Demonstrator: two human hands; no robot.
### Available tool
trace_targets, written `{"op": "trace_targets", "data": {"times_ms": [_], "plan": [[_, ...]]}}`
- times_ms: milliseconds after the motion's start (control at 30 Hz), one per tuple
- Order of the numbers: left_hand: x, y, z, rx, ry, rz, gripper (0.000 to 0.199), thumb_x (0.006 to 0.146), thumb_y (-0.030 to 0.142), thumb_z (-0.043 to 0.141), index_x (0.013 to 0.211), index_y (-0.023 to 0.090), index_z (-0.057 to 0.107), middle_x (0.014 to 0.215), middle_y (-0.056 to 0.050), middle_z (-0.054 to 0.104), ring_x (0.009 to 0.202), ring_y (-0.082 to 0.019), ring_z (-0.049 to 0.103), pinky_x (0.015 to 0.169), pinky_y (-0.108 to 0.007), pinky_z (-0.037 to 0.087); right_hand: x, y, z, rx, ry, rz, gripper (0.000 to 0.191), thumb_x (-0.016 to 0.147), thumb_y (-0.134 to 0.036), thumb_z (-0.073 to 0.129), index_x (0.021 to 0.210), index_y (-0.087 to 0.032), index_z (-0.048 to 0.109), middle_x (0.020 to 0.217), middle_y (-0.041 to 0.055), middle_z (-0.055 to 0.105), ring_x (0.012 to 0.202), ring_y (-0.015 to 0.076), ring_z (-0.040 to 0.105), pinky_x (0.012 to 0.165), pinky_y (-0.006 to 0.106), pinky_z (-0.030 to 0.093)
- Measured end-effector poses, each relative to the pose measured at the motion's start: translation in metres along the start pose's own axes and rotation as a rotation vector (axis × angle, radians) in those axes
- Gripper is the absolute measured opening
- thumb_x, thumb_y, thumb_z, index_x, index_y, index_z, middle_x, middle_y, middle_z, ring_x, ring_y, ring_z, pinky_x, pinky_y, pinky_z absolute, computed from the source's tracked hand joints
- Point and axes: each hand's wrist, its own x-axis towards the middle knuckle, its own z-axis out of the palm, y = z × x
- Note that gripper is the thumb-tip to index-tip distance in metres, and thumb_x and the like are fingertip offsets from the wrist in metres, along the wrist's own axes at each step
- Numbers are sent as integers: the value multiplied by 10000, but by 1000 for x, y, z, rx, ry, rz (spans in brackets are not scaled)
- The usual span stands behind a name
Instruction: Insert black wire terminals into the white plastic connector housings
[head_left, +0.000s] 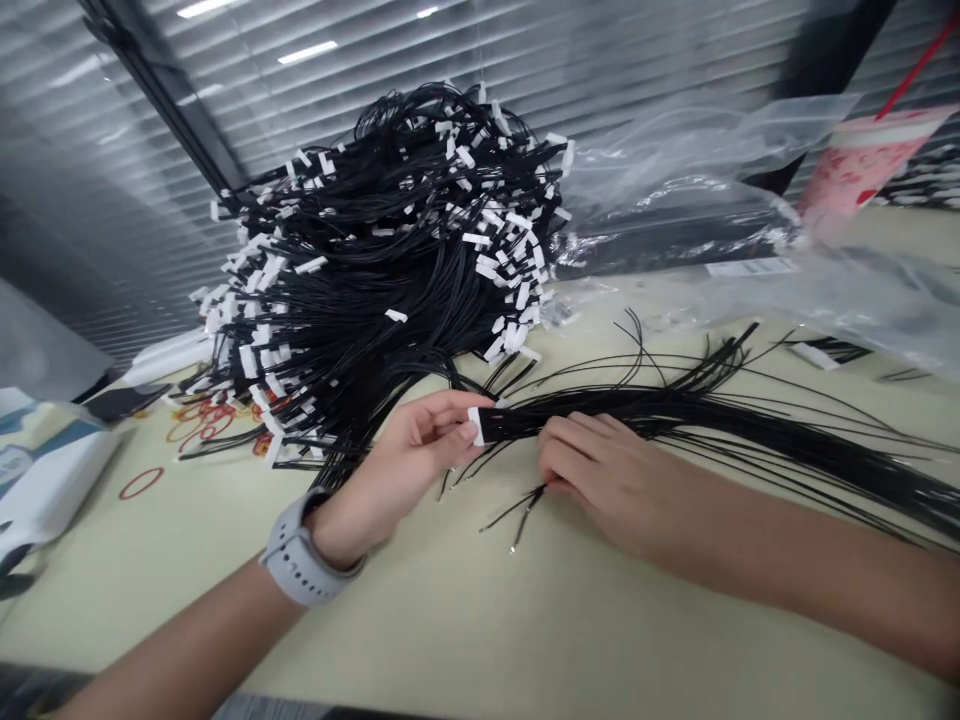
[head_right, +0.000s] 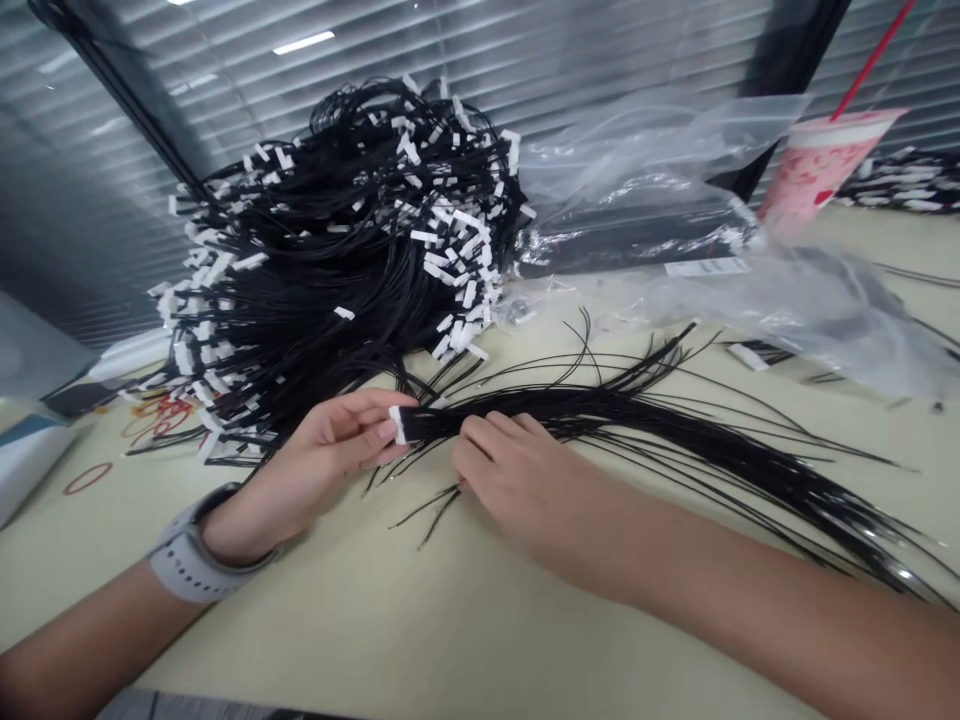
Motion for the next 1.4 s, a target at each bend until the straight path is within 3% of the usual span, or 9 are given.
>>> {"op": "trace_targets", "data": {"times_ms": [167, 300, 400, 633, 800, 1167, 1400], "plan": [[-3, 3, 4, 71, -31, -8, 192, 785, 213, 630, 973, 176, 639, 794, -17, 642, 711, -97, 577, 677, -203, 472, 7, -6, -15, 283, 179, 188, 166, 843, -101, 427, 852, -184, 570, 772, 4, 598, 679, 112, 546, 578, 222, 405], [-5, 6, 9, 75, -19, -16, 200, 772, 213, 641, 965, 162, 640, 775, -21, 641, 707, -108, 579, 690, -221, 478, 8, -6, -24, 399, 259, 298, 108, 785, -172, 546, 718, -207, 622, 680, -28, 609, 598, 89, 550, 521, 196, 404], [-6, 7, 10, 27, -20, -33, 185, 770, 190, 644, 952, 158, 641, 765, -14, 645, 695, -96, 581, 679, -198, 477, 7, -5, -26, 400, 282, 362, 114, 782, -224, 572, 684, -220, 630, 636, -41, 607, 554, 82, 541, 463, 185, 383], [-7, 5, 10, -37, -38, -54, 155, 786, 146, 627, 938, 170, 644, 795, -3, 661, 719, -76, 595, 682, -154, 476, 7, -3, -27, 212, 371, 321, 90, 772, -183, 559, 693, -202, 597, 616, -34, 596, 512, 79, 523, 433, 186, 367], [-6, 4, 10, -41, -31, -53, 153, 775, 159, 639, 926, 177, 652, 855, -17, 671, 755, -99, 610, 721, -195, 488, 8, -3, -27, 165, 356, 278, 104, 766, -162, 533, 677, -197, 574, 592, -29, 586, 510, 91, 525, 466, 208, 379], [-7, 3, 9, 18, -10, -51, 174, 771, 182, 638, 944, 170, 639, 731, 5, 614, 676, -89, 554, 682, -201, 456, 4, -6, -23, 170, 322, 239, 112, 797, -173, 502, 694, -191, 542, 637, -28, 566, 571, 92, 516, 497, 204, 378], [-8, 6, 14, 168, -24, 30, 121, 797, 170, 591, 916, 162, 610, 684, 18, 581, 648, -97, 523, 621, -205, 400, 6, -10, -22, 254, 252, 404, 134, 806, -198, 479, 684, -209, 534, 581, -48, 545, 477, 75, 474, 423, 194, 324]]}}
